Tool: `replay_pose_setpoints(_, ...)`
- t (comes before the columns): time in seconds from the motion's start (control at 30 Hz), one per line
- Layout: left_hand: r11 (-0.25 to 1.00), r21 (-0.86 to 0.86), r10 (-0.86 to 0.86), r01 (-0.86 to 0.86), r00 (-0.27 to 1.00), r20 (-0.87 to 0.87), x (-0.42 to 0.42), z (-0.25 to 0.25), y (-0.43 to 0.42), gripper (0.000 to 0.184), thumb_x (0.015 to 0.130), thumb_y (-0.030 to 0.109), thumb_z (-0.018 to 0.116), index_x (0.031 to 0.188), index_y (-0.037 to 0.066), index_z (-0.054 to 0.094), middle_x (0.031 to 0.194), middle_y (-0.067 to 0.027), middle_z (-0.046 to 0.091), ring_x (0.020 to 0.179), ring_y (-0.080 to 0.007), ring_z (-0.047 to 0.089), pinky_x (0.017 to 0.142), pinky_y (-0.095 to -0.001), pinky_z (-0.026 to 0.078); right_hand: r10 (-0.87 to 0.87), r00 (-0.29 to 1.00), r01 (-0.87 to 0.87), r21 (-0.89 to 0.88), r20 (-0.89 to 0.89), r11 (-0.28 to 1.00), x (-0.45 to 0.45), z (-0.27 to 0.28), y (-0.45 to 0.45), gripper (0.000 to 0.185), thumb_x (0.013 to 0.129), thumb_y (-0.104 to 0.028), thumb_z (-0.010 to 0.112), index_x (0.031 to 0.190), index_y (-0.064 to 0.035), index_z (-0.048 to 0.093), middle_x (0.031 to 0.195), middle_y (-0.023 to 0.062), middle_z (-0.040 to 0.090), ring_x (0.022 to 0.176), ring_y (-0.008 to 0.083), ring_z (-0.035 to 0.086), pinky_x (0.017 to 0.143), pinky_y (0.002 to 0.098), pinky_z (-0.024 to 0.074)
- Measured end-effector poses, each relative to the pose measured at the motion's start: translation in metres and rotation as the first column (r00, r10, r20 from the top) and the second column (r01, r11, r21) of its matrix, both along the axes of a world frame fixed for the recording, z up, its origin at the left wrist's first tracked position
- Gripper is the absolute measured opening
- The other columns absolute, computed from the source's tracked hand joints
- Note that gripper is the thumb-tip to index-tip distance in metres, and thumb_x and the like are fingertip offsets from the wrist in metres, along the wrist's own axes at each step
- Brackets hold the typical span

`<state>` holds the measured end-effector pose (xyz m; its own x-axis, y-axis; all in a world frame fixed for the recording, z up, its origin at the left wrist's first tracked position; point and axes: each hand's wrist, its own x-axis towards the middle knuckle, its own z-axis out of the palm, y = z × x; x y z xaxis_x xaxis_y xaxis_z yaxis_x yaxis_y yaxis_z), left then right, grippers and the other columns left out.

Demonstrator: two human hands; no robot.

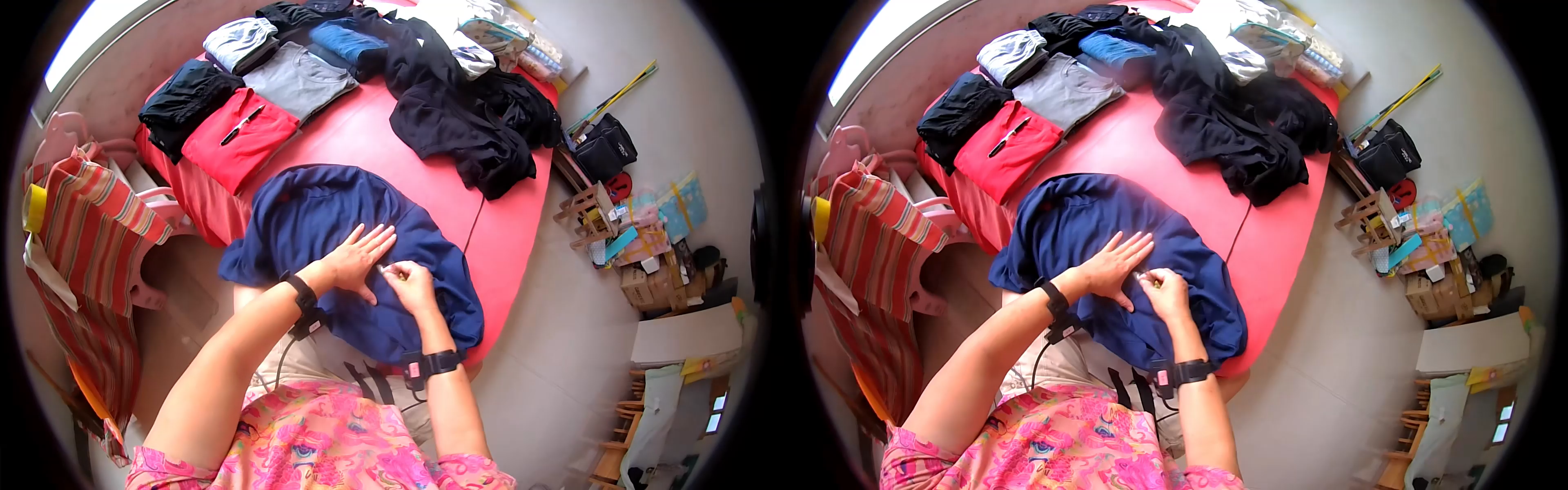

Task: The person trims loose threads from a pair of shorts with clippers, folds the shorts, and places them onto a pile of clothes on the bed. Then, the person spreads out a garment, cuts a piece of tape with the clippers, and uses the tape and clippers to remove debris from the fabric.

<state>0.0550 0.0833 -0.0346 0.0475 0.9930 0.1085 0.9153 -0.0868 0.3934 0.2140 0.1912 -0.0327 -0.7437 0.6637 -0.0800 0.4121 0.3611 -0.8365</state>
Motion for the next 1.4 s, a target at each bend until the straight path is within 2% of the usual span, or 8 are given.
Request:
replay_pose_setpoints(0.1,1.0,0.019,0.006,-0.006,1.0,0.016,-0.001,0.002,0.003,0.133,0.047,0.062,0.08,0.146,-0.002,0.018,0.154,-0.0186,0.017,0.144,-0.0314,0.015,0.114,-0.0519,0.014,-0.128,0.983,0.145,0.13,-0.135,0.981,-0.005,0.031,-0.007,0.012,0.081,-0.007,0.07,0.089,0.0023,0.067,0.081,0.0048,0.065,0.068,0.0095,0.059,0.063,0.0252,0.0484)
replay_pose_setpoints(0.17,1.0,-0.023,0.014,-0.015,1.0,-0.008,-0.002,0.004,0.002,0.132,0.049,0.062,0.079,0.147,0.001,0.017,0.155,-0.0149,0.016,0.144,-0.0284,0.013,0.115,-0.0491,0.012,0.006,0.988,0.068,0.475,-0.152,0.878,-0.008,0.033,-0.015,0.012,0.076,-0.007,0.071,0.086,-0.0015,0.067,0.082,0.0098,0.064,0.068,0.0226,0.062,0.065,0.0308,0.0503)
replay_pose_setpoints(0.37,1.0,-0.015,0.006,-0.007,1.0,-0.018,-0.002,0.002,0.003,0.132,0.049,0.062,0.079,0.147,0.001,0.017,0.155,-0.0147,0.015,0.144,-0.0285,0.013,0.116,-0.0489,0.011,0.045,0.997,-0.053,0.141,0.058,0.989,-0.006,0.019,0.002,0.014,0.076,-0.011,0.072,0.087,-0.003,0.068,0.086,0.0107,0.064,0.081,0.0273,0.064,0.073,0.0351,0.0502)
replay_pose_setpoints(0.57,0.999,-0.033,0.012,-0.012,1.0,-0.004,-0.002,0.005,0.003,0.13,0.05,0.062,0.079,0.147,0.0,0.018,0.155,-0.0144,0.016,0.144,-0.0283,0.012,0.116,-0.0486,0.011,-0.014,0.999,0.03,0.549,-0.034,0.835,-0.009,0.032,-0.021,0.016,0.071,-0.006,0.072,0.086,-0.0072,0.066,0.094,0.0067,0.063,0.088,0.0278,0.061,0.074,0.0383,0.0504)
replay_pose_setpoints(0.9,1.0,-0.017,0.019,-0.019,1.0,0.006,-0.002,0.002,0.003,0.131,0.049,0.062,0.079,0.147,0.001,0.017,0.155,-0.0148,0.016,0.144,-0.0281,0.013,0.115,-0.0494,0.012,-0.176,0.971,0.193,0.1,-0.159,0.976,0.002,0.053,-0.015,0.014,0.076,-0.008,0.072,0.088,-0.0013,0.069,0.088,0.01,0.066,0.074,0.024,0.062,0.068,0.0309,0.0497)
replay_pose_setpoints(1.0,1.0,-0.02,0.012,-0.011,1.0,0.012,-0.002,0.004,0.002,0.13,0.049,0.06,0.079,0.147,0.001,0.017,0.155,-0.0148,0.016,0.144,-0.0281,0.013,0.115,-0.0494,0.012,0.023,0.999,0.008,0.604,-0.043,0.797,0.009,0.055,-0.033,0.013,0.072,-0.005,0.07,0.084,-0.008,0.066,0.092,0.0049,0.062,0.087,0.0261,0.058,0.073,0.0373,0.0497)
replay_pose_setpoints(1.27,1.0,-0.009,0.015,-0.015,1.0,0.001,-0.003,0.005,0.003,0.13,0.05,0.06,0.079,0.147,0.001,0.017,0.155,-0.0144,0.016,0.144,-0.0285,0.013,0.115,-0.0494,0.012,-0.059,0.996,0.06,0.007,-0.071,0.998,0.021,0.033,-0.009,0.012,0.08,-0.011,0.071,0.086,-0.0006,0.069,0.082,0.0079,0.066,0.067,0.0134,0.062,0.064,0.0279,0.0493)
replay_pose_setpoints(1.4,0.999,-0.032,0.019,-0.019,1.0,-0.017,-0.002,0.004,0.003,0.132,0.049,0.062,0.079,0.148,0.002,0.016,0.155,-0.0145,0.016,0.144,-0.0282,0.013,0.115,-0.0494,0.011,0.093,0.995,-0.071,0.497,-0.02,0.865,0.026,0.04,-0.039,0.011,0.074,-0.007,0.071,0.084,-0.0075,0.066,0.09,0.0085,0.064,0.088,0.0269,0.06,0.074,0.0354,0.0506)
